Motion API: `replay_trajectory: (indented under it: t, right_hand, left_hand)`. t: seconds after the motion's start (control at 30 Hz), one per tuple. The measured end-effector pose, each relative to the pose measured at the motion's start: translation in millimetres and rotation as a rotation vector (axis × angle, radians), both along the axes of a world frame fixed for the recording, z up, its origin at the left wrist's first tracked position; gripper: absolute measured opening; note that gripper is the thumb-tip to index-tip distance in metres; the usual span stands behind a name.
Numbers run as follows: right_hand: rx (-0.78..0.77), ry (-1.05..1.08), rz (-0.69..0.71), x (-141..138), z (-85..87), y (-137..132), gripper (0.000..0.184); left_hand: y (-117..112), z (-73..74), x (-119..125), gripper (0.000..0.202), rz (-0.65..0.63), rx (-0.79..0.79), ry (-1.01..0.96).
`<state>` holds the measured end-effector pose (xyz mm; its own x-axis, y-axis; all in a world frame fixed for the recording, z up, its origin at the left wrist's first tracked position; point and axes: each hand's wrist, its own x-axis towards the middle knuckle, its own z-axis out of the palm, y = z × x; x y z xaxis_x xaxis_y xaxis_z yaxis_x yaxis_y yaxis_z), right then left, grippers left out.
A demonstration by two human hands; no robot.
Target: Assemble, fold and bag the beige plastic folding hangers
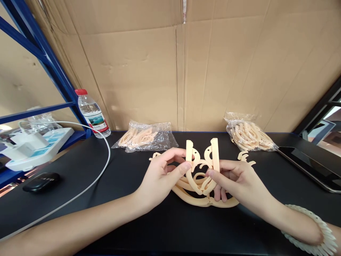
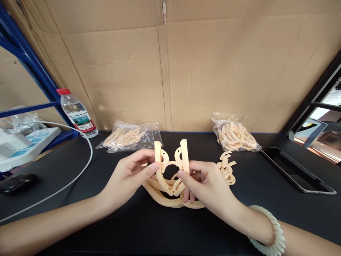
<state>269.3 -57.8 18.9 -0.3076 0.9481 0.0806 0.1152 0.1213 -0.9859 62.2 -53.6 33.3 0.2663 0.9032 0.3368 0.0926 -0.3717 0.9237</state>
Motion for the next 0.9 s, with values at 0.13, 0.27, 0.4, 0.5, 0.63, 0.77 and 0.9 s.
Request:
replay_trajectory:
  t: [0.13, 0.27, 0.4, 0.5, 0.63, 0.77, 0.9]
  right_hand:
    - [-0.016, -0.037, -0.012, -1, 1.0, -3, 0.033]
    - [-0.032, -0.068, 0.032, -4, 1.4, -7, 0.034]
    - [-0.02, -0.04, 0.122, -6, -0.6, -9, 0.027]
    - [-0.051, 0.0, 0.168, -7, -2.4, -11, 0.023]
    - [-0.061, 0.016, 0.194, -7, -2.8, -11, 0.023]
    - [-0.036, 0.0, 0.213, -6, -2.1, -10, 0.027]
    - [-0.003, -0.011, 0.251, -6, 0.0, -10, 0.024]
  left_hand:
    - [1, -0.9, -1, 0.01, -0.046, 0.01, 0.011]
    - [0, -2.1, 1, 0.008, -0.069, 0.028, 0.013]
    - [-5, -3.5, 4, 0.011, -0.115, -0.06, -0.041]
    - [-8, -4.1, 4, 0.013, -0.127, -0.11, -0.069]
    - [-10, -3.4, 4, 0.016, -0.126, -0.13, -0.108]
    - [-10, -1.9, 4, 0.024, -0.134, -0.151, -0.119]
    - [-11, -1.0, 4, 0.03, -0.151, -0.174, -0.122]
